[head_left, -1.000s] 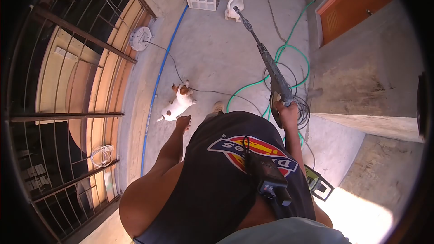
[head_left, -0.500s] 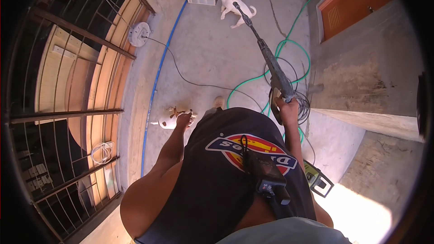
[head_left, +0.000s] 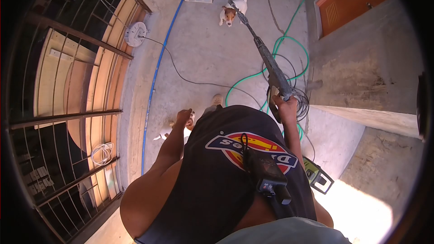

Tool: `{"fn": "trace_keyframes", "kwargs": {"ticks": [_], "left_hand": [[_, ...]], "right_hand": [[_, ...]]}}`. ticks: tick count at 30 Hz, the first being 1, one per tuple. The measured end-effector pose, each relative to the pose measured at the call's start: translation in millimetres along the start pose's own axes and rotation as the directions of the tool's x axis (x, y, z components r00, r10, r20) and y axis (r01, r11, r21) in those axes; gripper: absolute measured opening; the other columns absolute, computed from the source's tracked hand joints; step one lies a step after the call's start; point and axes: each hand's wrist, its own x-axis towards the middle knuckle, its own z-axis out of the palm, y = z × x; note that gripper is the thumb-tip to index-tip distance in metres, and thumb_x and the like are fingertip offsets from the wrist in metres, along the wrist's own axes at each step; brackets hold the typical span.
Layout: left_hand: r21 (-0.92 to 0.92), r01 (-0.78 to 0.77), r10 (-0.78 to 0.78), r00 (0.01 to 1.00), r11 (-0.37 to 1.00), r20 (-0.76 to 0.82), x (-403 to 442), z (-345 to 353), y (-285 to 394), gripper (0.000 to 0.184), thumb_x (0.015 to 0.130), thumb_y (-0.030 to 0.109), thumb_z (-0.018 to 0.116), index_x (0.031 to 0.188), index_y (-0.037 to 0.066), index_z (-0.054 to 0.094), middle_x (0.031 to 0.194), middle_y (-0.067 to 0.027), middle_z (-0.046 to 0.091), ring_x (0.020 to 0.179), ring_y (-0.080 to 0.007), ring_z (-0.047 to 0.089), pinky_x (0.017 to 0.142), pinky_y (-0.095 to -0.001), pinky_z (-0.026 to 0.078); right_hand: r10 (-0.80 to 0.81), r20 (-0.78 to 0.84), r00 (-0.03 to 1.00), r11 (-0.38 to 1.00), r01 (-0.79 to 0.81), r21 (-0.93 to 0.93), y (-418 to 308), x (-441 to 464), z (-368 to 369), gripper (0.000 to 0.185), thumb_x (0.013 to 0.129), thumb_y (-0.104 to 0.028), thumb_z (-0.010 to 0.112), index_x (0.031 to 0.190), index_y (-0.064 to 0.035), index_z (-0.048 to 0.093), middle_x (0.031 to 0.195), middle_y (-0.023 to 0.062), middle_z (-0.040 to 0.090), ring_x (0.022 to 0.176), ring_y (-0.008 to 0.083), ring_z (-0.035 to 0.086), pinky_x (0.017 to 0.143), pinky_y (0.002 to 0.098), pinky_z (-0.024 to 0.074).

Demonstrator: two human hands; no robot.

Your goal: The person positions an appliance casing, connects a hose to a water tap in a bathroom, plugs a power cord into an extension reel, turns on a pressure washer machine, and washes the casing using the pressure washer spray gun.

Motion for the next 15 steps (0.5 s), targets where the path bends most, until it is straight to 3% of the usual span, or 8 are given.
{"fn": "trace_keyframes", "kwargs": {"ticks": [3, 4, 8, 10, 11, 13, 15], "left_hand": [[-0.078, 0.045, -0.046, 0.999, 0.996, -0.013, 2, 2, 3, 0.021, 0.084, 0.027, 0.054, 0.078, 0.007, 0.053, 0.055, -0.0018, 0.043, 0.041, -0.0121, 0.041, 0.036, -0.0285, 0.030], [0.009, 0.018, -0.018, 0.999, 1.000, 0.038, 2, -2, 3, 0.021, 0.085, 0.028, 0.052, 0.084, 0.007, 0.057, 0.067, -0.0043, 0.056, 0.049, -0.0143, 0.052, 0.045, -0.0224, 0.038], [0.162, 0.013, -0.010, 1.000, 0.987, -0.019, -3, 4, 10, 0.019, 0.082, 0.029, 0.053, 0.082, 0.010, 0.057, 0.066, -0.0022, 0.055, 0.051, -0.0134, 0.052, 0.048, -0.0241, 0.038], [0.210, 0.034, -0.013, 0.995, 0.977, -0.098, -14, 11, 17, 0.019, 0.079, 0.031, 0.053, 0.079, 0.012, 0.056, 0.065, 0.0007, 0.053, 0.053, -0.0120, 0.049, 0.053, -0.0287, 0.039], [0.209, 0.035, -0.015, 0.995, 0.977, -0.098, -10, 10, 15, 0.019, 0.079, 0.031, 0.053, 0.079, 0.012, 0.056, 0.065, 0.0007, 0.053, 0.053, -0.0120, 0.049, 0.053, -0.0287, 0.039], [0.118, 0.043, -0.036, 0.998, 0.992, -0.055, -4, 9, 14, 0.020, 0.079, 0.027, 0.055, 0.077, 0.007, 0.054, 0.062, -0.0047, 0.053, 0.045, -0.0137, 0.046, 0.039, -0.0270, 0.038], [0.116, 0.040, -0.035, 0.999, 0.992, -0.042, 3, 8, 10, 0.020, 0.079, 0.027, 0.055, 0.077, 0.007, 0.055, 0.062, -0.0050, 0.054, 0.045, -0.0138, 0.047, 0.040, -0.0272, 0.039]], "right_hand": [[0.033, 0.008, 0.999, 0.999, -0.033, -0.020, -3, 2, 0, 0.014, 0.070, -0.009, 0.060, 0.082, -0.0012, 0.060, 0.067, 0.0002, 0.056, 0.058, 0.0084, 0.050, 0.053, 0.0251, 0.0390], [0.062, 0.010, 0.998, 0.997, -0.061, -0.039, -5, 3, 0, 0.013, 0.069, -0.010, 0.064, 0.079, -0.0025, 0.059, 0.068, 0.0011, 0.057, 0.061, 0.0101, 0.051, 0.057, 0.0261, 0.0402], [0.058, -0.017, 0.998, 0.996, -0.059, -0.062, -9, 5, 2, 0.015, 0.069, -0.011, 0.064, 0.080, -0.0019, 0.060, 0.068, 0.0019, 0.057, 0.061, 0.0112, 0.051, 0.057, 0.0266, 0.0405], [0.030, 0.011, 0.999, 0.996, -0.029, -0.080, -10, 5, 2, 0.019, 0.071, -0.011, 0.058, 0.085, 0.0010, 0.060, 0.067, 0.0014, 0.057, 0.056, 0.0093, 0.051, 0.051, 0.0260, 0.0410], [0.030, 0.012, 0.999, 0.996, -0.029, -0.082, -5, 6, 1, 0.019, 0.071, -0.011, 0.058, 0.085, 0.0010, 0.060, 0.067, 0.0014, 0.057, 0.056, 0.0093, 0.051, 0.051, 0.0260, 0.0410], [0.060, -0.002, 0.998, 0.986, -0.060, -0.153, 14, 10, 0, 0.020, 0.071, -0.012, 0.059, 0.085, 0.0014, 0.060, 0.068, 0.0035, 0.058, 0.057, 0.0109, 0.052, 0.053, 0.0271, 0.0420], [0.047, -0.002, 0.999, 0.987, -0.047, -0.155, 27, 13, 0, 0.020, 0.070, -0.013, 0.060, 0.084, 0.0017, 0.060, 0.068, 0.0041, 0.059, 0.057, 0.0116, 0.052, 0.053, 0.0276, 0.0423]]}}
